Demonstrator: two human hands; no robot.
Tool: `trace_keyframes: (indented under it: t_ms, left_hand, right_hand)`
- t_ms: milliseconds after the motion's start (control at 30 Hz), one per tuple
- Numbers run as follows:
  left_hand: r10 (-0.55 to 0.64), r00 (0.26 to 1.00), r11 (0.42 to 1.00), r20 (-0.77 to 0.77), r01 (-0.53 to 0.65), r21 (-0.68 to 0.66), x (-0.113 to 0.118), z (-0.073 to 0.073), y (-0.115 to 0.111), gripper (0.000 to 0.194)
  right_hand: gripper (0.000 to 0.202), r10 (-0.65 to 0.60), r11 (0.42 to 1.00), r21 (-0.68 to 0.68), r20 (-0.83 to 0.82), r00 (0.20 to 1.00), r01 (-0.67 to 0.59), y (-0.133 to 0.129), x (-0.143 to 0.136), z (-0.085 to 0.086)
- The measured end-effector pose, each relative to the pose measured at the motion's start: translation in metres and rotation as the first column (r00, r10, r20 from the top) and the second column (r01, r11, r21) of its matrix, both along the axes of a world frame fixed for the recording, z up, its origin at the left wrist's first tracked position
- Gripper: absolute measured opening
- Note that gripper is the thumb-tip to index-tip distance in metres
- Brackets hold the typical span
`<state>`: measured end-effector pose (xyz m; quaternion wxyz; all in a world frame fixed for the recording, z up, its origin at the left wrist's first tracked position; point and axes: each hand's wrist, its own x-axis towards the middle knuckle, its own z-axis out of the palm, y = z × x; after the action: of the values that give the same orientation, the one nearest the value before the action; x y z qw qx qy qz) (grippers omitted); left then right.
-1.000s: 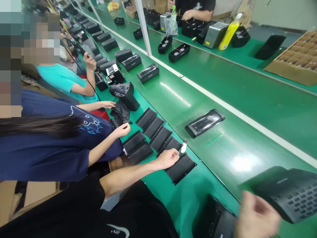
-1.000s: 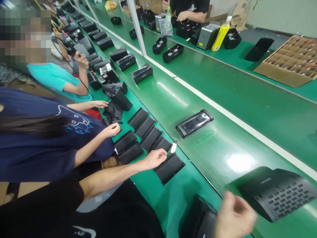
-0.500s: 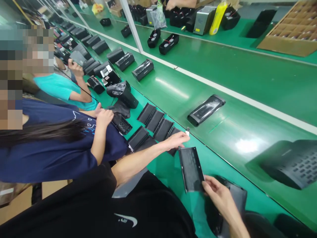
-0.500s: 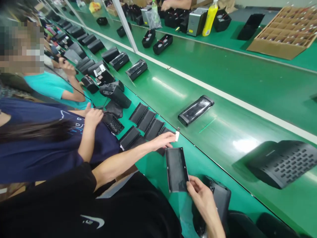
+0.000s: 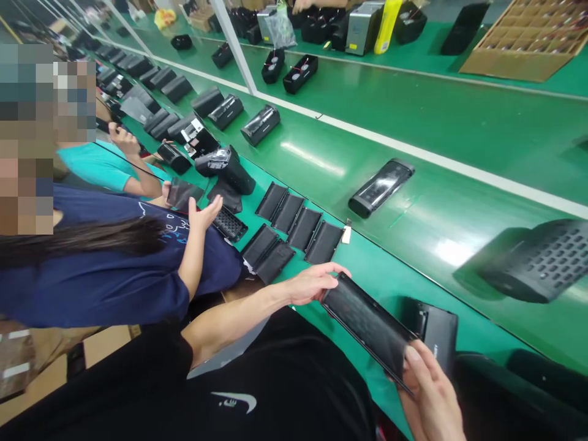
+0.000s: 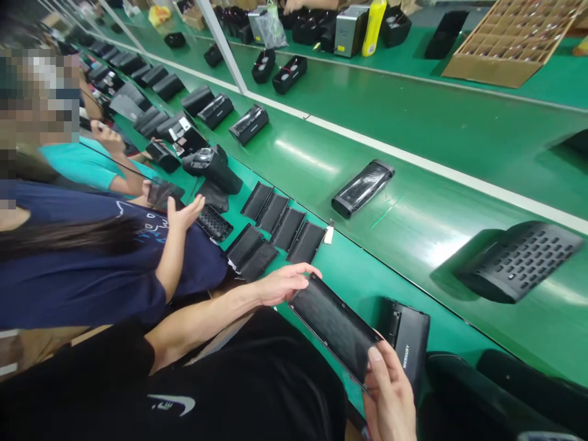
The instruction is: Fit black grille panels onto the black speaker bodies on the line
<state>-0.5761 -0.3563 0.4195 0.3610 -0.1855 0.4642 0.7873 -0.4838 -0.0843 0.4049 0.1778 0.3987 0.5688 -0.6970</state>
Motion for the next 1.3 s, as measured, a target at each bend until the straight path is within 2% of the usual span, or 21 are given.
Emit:
trace_keyframes:
  t_ms: [100,300,567,833,967,1100,1300]
  left_hand:
    - [0.003,0.999,0.999,-0.033,-0.004,-0.053,0.010,0.009,0.001,0.043]
    - [-0.112,0.985,0.986,-0.128,0.094,-0.134,0.023,0.018,-0.002,0.049]
    - [-0.201,0.945,0.968,-0.258,0.151,-0.200,0.029,0.012,-0.009,0.047]
    - [-0.213,0.945,0.966,-0.247,0.167,-0.197,0.030,0.009,-0.008,0.049]
    - [-0.213,0.949,0.969,-0.233,0.173,-0.179,0.028,0.011,-0.006,0.052]
    - [-0.248,0.941,0.959,-0.231,0.204,-0.197,0.027,0.012,-0.005,0.059]
    - [-0.247,0.938,0.965,-0.244,0.215,-0.151,0.027,0.007,-0.006,0.062]
  right_hand:
    - [0.071,-0.110,0.993,-0.020,0.095,0.989,0.113,-0.008,0.007,0.011]
    - [0.064,-0.076,0.997,0.000,0.021,0.997,0.076,-0.008,0.009,0.025]
    - [0.058,-0.119,0.993,0.018,0.010,0.993,0.119,-0.006,0.015,0.017]
    - [0.066,-0.096,0.995,0.024,0.085,0.992,0.094,-0.007,0.007,0.023]
    - [0.061,-0.130,0.991,0.034,0.082,0.988,0.128,-0.009,0.002,0.026]
    - [0.056,-0.142,0.989,0.042,0.064,0.988,0.139,-0.006,0.002,0.021]
    - [0.059,-0.130,0.986,0.116,0.082,0.988,0.120,-0.001,0.003,0.013]
